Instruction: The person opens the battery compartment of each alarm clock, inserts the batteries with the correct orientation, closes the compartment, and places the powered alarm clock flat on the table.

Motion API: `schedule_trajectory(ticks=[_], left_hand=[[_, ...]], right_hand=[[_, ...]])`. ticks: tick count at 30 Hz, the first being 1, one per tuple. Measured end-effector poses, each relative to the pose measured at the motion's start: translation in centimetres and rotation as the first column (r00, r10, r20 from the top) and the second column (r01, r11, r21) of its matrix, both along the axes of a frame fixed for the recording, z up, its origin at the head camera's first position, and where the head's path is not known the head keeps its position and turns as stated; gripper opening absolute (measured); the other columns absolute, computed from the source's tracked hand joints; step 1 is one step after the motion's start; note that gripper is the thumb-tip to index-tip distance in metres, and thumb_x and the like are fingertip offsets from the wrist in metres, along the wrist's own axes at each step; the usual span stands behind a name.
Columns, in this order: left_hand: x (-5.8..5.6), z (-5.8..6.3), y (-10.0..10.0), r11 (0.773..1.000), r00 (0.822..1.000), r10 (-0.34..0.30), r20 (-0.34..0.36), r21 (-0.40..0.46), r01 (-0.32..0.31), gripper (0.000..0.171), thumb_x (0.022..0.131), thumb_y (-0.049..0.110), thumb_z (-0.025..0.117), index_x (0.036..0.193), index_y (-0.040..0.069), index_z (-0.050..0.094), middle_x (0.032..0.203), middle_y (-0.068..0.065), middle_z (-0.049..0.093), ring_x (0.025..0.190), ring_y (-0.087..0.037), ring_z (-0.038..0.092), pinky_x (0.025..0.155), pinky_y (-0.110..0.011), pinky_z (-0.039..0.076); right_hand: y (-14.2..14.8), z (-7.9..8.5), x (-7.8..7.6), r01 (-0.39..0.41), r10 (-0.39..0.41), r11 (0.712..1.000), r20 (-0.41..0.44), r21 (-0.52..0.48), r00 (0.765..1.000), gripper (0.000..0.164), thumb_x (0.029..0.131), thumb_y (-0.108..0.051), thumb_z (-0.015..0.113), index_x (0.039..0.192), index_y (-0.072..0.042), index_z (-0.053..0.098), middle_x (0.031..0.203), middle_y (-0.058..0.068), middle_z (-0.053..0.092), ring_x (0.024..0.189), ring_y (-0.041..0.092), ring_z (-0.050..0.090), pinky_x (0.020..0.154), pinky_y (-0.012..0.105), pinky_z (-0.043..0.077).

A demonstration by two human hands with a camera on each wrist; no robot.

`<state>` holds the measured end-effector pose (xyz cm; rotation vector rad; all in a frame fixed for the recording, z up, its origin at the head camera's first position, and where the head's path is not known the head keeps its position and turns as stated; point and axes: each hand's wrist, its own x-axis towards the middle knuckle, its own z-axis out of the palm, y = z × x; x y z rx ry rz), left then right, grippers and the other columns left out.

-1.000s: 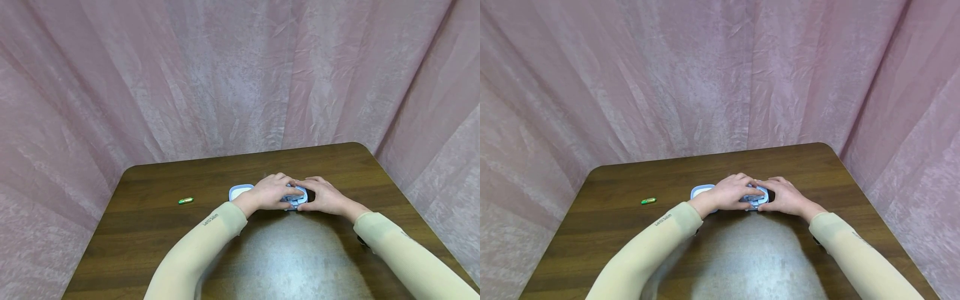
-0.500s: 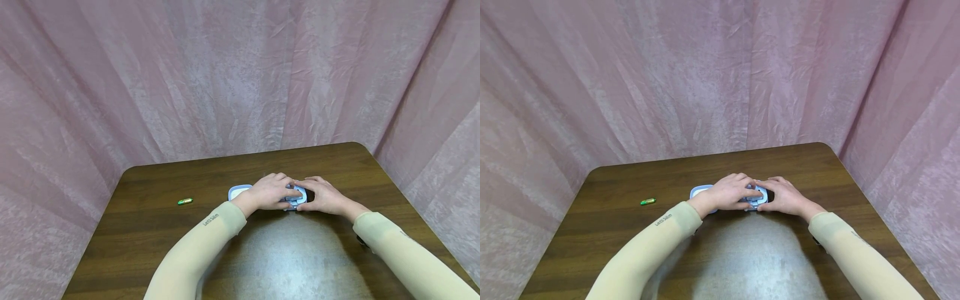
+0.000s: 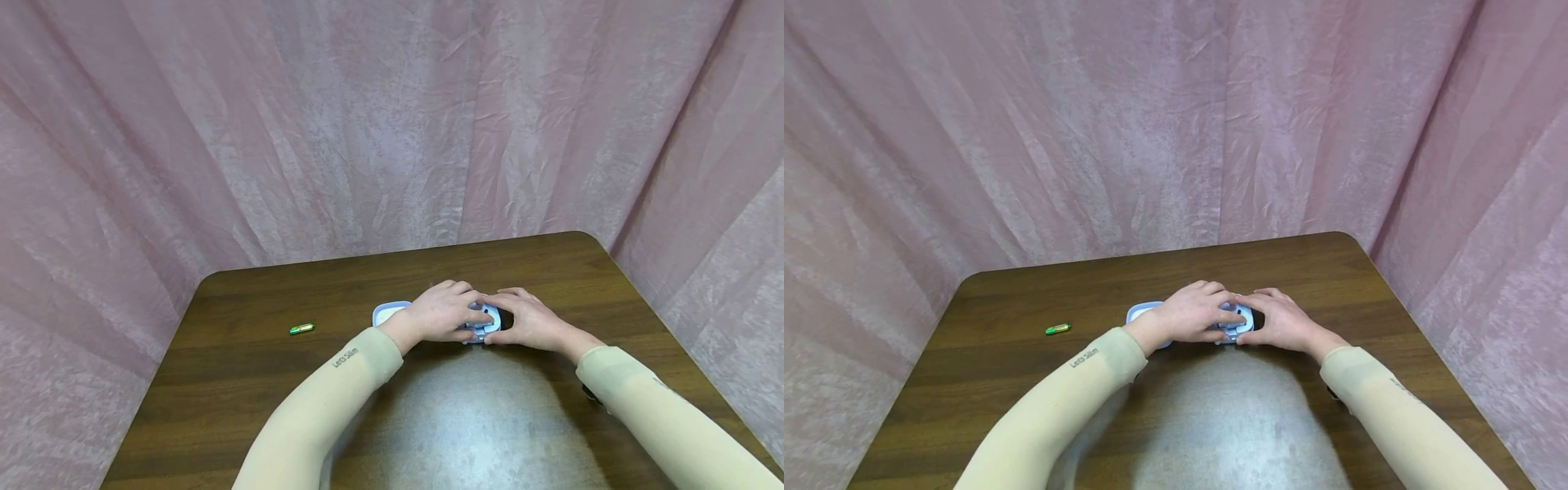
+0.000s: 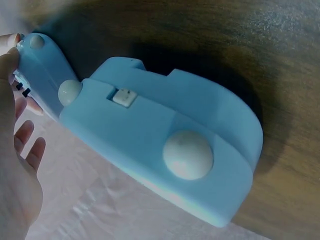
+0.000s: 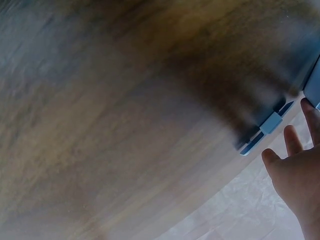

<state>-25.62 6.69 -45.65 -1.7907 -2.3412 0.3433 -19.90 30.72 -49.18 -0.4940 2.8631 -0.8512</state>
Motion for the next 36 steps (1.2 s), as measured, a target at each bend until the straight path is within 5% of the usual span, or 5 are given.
schedule_trajectory(ticks=[8, 14, 19, 28, 36], left_hand=[[0.2, 0.0, -0.3, 1.0, 1.0, -0.022, -0.003, -0.008, 0.022, 0.049, 0.099, 0.058, 0.059, 0.147, 0.044, 0.055, 0.151, 0.006, 0.048, 0.133, -0.02, 0.045, 0.105, -0.037, 0.039], [0.5, 0.1, -0.5, 0.999, 0.992, 0.049, 0.114, 0.005, -0.05, 0.049, 0.101, 0.056, 0.057, 0.149, 0.046, 0.052, 0.152, 0.007, 0.047, 0.135, -0.018, 0.041, 0.108, -0.036, 0.036], [0.6, 0.1, -1.0, 0.987, 0.953, 0.146, 0.266, 0.026, -0.158, 0.055, 0.1, 0.057, 0.057, 0.153, 0.045, 0.046, 0.155, 0.007, 0.041, 0.14, -0.017, 0.034, 0.112, -0.038, 0.033], [-0.1, 0.7, -1.9, 0.942, 0.877, 0.269, 0.397, 0.083, -0.326, 0.089, 0.085, 0.067, 0.072, 0.16, 0.035, 0.035, 0.154, 0.006, 0.039, 0.14, -0.017, 0.034, 0.116, -0.039, 0.028], [0.0, 0.9, -2.6, 0.9, 0.819, 0.387, 0.423, 0.02, -0.435, 0.107, 0.08, 0.076, 0.07, 0.164, 0.029, 0.024, 0.16, 0.004, 0.037, 0.145, -0.02, 0.031, 0.118, -0.041, 0.026]], right_hand=[[0.0, 0.1, 0.1, 0.005, -0.005, 1.0, 0.006, 0.003, 1.0, 0.089, 0.078, -0.065, 0.08, 0.154, -0.032, 0.048, 0.156, 0.01, 0.044, 0.147, 0.034, 0.028, 0.106, 0.07, 0.031], [0.1, 0.0, 0.2, 0.002, -0.002, 1.0, 0.017, 0.0, 1.0, 0.09, 0.079, -0.064, 0.08, 0.156, -0.036, 0.043, 0.158, 0.008, 0.043, 0.148, 0.034, 0.027, 0.105, 0.071, 0.03], [0.1, 0.1, 0.1, -0.006, 0.006, 1.0, 0.006, -0.007, 1.0, 0.089, 0.079, -0.063, 0.081, 0.156, -0.038, 0.043, 0.155, 0.002, 0.046, 0.147, 0.031, 0.029, 0.106, 0.069, 0.031], [0.0, 0.0, 0.1, 0.0, 0.0, 1.0, -0.006, 0.02, 1.0, 0.09, 0.079, -0.066, 0.079, 0.156, -0.034, 0.045, 0.156, 0.006, 0.045, 0.147, 0.032, 0.029, 0.106, 0.068, 0.032], [-0.1, 0.0, 0.2, -0.006, 0.007, 1.0, -0.026, 0.01, 1.0, 0.091, 0.078, -0.064, 0.081, 0.156, -0.035, 0.044, 0.155, 0.009, 0.046, 0.145, 0.034, 0.031, 0.104, 0.069, 0.033]])
